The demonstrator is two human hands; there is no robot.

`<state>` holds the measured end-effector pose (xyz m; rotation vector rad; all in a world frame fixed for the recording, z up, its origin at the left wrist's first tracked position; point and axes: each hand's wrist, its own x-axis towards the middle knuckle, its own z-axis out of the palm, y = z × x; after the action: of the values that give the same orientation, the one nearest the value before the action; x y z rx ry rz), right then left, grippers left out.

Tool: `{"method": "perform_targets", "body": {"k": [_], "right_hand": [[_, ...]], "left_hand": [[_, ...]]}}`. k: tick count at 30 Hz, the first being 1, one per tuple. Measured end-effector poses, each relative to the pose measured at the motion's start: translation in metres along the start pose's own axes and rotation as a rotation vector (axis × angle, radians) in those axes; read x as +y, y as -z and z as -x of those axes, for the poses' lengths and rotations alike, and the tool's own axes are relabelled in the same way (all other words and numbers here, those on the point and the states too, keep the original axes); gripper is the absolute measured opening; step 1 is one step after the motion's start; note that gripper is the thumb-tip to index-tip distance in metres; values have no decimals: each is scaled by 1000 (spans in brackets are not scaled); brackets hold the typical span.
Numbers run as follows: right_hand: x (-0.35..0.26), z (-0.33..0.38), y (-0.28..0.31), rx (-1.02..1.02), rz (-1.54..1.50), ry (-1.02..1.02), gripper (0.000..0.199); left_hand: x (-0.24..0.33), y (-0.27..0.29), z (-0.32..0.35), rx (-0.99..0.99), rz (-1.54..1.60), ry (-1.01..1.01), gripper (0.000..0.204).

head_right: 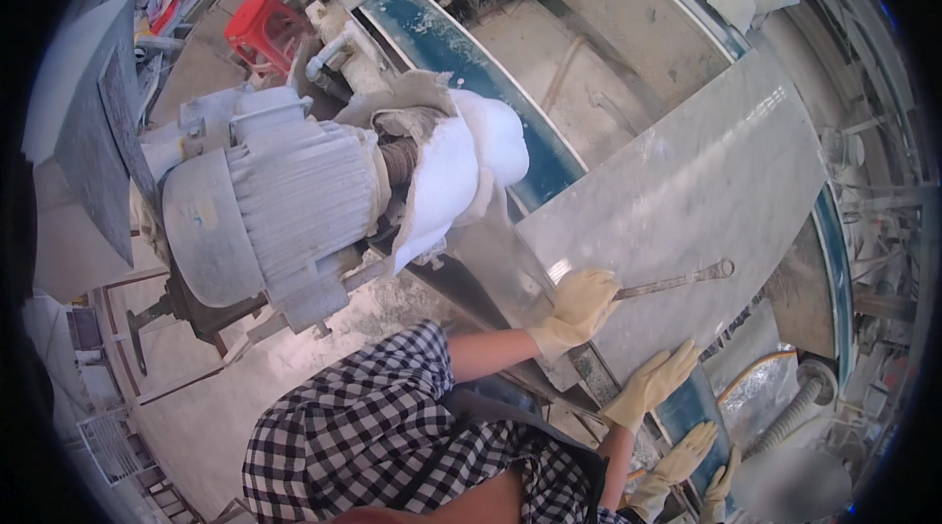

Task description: The person uses a wrench to tighten bolts on a large industrial machine, then handles a large translucent sheet, placing it on the machine and adjusting its position.

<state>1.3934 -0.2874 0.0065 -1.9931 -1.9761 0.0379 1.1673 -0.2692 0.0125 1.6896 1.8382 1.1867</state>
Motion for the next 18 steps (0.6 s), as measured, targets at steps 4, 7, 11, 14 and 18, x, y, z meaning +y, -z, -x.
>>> {"method": "perform_targets", "body": {"k": [4,7,11,14,18], "right_hand": [[1,0,0,12,-45,-4,52],[1,1,1,2,-34,-11,52],[1,-1,-1,-1,-27,-9,52],[2,0,-3,20,-1,5,52],[6,1,-8,-6,15,-20,49]], "left_hand": [[1,0,-1,-57,17,28,10],[2,0,-2,86,30,-54,10],[2,0,-1,-56,11,22,11],[-1,-1,2,26,27,-20,16],[-8,-6,-2,-140,-59,116,20]]}}
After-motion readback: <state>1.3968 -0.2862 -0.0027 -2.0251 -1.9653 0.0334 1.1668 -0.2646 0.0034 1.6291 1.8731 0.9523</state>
